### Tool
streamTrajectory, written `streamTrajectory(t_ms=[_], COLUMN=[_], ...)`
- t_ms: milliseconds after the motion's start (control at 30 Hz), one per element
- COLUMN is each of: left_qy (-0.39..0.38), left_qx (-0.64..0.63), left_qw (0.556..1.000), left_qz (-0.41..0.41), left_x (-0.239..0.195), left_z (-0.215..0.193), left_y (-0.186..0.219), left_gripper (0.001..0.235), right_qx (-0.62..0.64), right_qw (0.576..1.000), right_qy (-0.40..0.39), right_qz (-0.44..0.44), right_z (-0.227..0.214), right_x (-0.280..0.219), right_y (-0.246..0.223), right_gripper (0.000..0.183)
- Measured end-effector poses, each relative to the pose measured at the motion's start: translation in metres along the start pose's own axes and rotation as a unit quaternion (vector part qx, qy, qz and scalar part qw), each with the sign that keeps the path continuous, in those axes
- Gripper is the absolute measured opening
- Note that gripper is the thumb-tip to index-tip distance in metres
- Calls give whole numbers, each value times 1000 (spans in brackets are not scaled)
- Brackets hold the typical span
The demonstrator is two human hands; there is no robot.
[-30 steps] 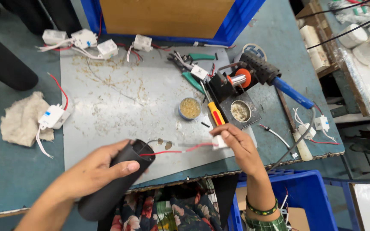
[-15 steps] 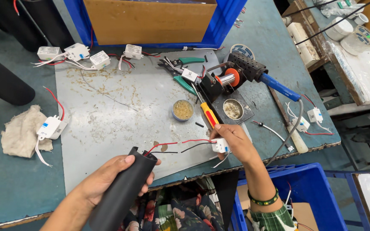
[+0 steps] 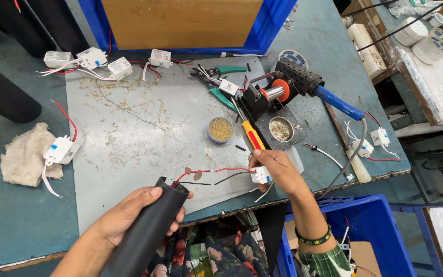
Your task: The person solders wires to a small white electrical component and a black cylindrical object on a workbench. They use a soldering iron and solder wire to join the connections, then place the finished assembly aside and repeat the process with another component.
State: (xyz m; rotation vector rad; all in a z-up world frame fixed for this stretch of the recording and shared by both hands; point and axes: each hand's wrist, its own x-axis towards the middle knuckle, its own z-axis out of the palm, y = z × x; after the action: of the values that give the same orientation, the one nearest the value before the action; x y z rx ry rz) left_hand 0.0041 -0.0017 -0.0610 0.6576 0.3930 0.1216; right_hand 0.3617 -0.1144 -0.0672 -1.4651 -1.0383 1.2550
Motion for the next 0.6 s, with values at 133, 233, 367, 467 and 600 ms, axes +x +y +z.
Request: streamTrajectory(t_ms=[133,233,367,467,600], left_qy=[15,48,109,108,102], left_qx=[33,105,201,222,327], left_qw=[999,992,965,956,909], left_qz=[9,57,130,158,237], left_x=[1,3,7,9,2], left_z=[-8,-10,5,22,39], left_y=[-5,-8,-14,-11,-1], left_gripper=[67,66,62,60,67], right_qx=[8,33,89,118,79], right_qw=[1000,998,993,986,968], right_qy=[-8,-28,-44,-52,-31], right_qz=[-4,-34,-60,-106,-234], right_z=[2,4,19,38,50], right_x=[0,-1,-7,-16,-23], right_y=[4,7,13,16,7], right_gripper=[49,50,56,58,51])
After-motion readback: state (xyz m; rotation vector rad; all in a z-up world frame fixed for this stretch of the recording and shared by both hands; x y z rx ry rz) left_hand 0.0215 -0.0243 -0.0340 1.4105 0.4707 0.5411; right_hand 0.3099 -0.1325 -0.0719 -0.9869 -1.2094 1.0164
